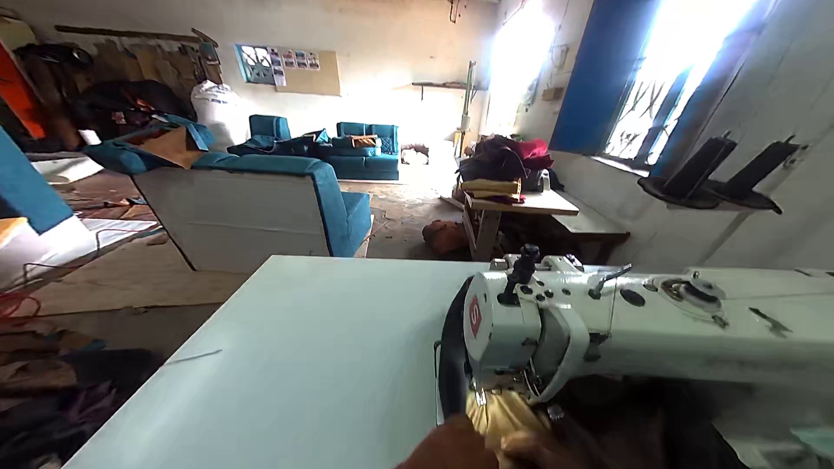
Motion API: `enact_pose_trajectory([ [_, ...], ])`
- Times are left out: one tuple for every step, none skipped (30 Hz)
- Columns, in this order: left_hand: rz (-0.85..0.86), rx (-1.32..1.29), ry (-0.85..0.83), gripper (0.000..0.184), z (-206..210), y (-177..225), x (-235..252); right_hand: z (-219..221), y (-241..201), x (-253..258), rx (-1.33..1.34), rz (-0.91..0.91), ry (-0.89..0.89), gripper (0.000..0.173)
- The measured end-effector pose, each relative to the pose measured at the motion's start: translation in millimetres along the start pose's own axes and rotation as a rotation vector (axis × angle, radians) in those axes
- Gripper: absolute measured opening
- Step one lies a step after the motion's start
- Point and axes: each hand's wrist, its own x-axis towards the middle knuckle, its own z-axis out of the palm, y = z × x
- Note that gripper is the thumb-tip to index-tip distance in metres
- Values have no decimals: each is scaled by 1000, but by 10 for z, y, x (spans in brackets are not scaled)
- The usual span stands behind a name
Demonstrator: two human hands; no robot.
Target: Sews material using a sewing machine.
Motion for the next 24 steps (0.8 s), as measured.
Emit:
enact_pose_trajectory([
  [15, 59, 56, 17, 6, -43, -16, -57, 201, -27, -22, -92, -43, 35],
  [21, 107, 71, 14, 18, -65, -25, -116, 410, -35, -48, -206, -96, 35],
  [1, 128, 32, 9, 10, -47, -17, -162, 570, -23, -64, -302, -137, 33],
  [-47, 108, -58, 10, -27, -7, 9, -202, 660, -2, -64, -363, -163, 30],
  [-101, 64, -186, 14, -80, 36, 40, -243, 684, 18, -48, -382, -188, 28],
  [-153, -3, -356, 13, -150, 73, 79, -280, 669, 37, -22, -377, -213, 26],
  [-177, -67, -519, 11, -208, 85, 123, -319, 630, 57, -11, -350, -244, 24],
  [-179, -122, -652, 11, -251, 76, 163, -359, 574, 85, -12, -312, -279, 23],
  [-162, -150, -718, 11, -277, 58, 179, -396, 513, 118, -21, -269, -313, 23],
  [-147, -165, -747, 11, -295, 45, 176, -425, 442, 155, -35, -220, -347, 23],
  [-130, -163, -729, 12, -298, 37, 152, -448, 367, 193, -56, -161, -385, 23],
  [-110, -156, -680, 12, -284, 32, 119, -474, 271, 233, -94, -99, -431, 24],
  [-88, -142, -612, 11, -257, 29, 87, -500, 161, 270, -141, -45, -484, 25],
  [-68, -128, -534, 11, -233, 28, 63, -506, 65, 291, -177, -27, -517, 26],
  [-42, -107, -450, 10, -212, 25, 45, -479, 11, 286, -192, -57, -509, 26],
  [1, -64, -345, 10, -185, 10, 28, -432, -3, 265, -165, -113, -486, 31],
  [54, -19, -246, 11, -165, -14, 22, -379, 3, 239, -125, -156, -481, 41],
  [102, 22, -175, 13, -163, -36, 26, -318, 28, 208, -95, -182, -481, 51],
  [141, 53, -130, 16, -165, -50, 31, -249, 70, 172, -84, -208, -454, 55],
  [167, 73, -97, 19, -161, -51, 35, -168, 127, 131, -94, -248, -383, 53],
  [182, 77, -75, 20, -154, -43, 35, -84, 187, 90, -135, -303, -275, 44],
  [191, 72, -58, 21, -138, -34, 33, -1, 242, 61, -202, -366, -149, 30],
  [190, 60, -53, 21, -114, -29, 24, 71, 285, 44, -262, -425, -41, 20],
  [179, 46, -52, 20, -91, -26, 17, 118, 311, 42, -308, -480, 40, 20],
])
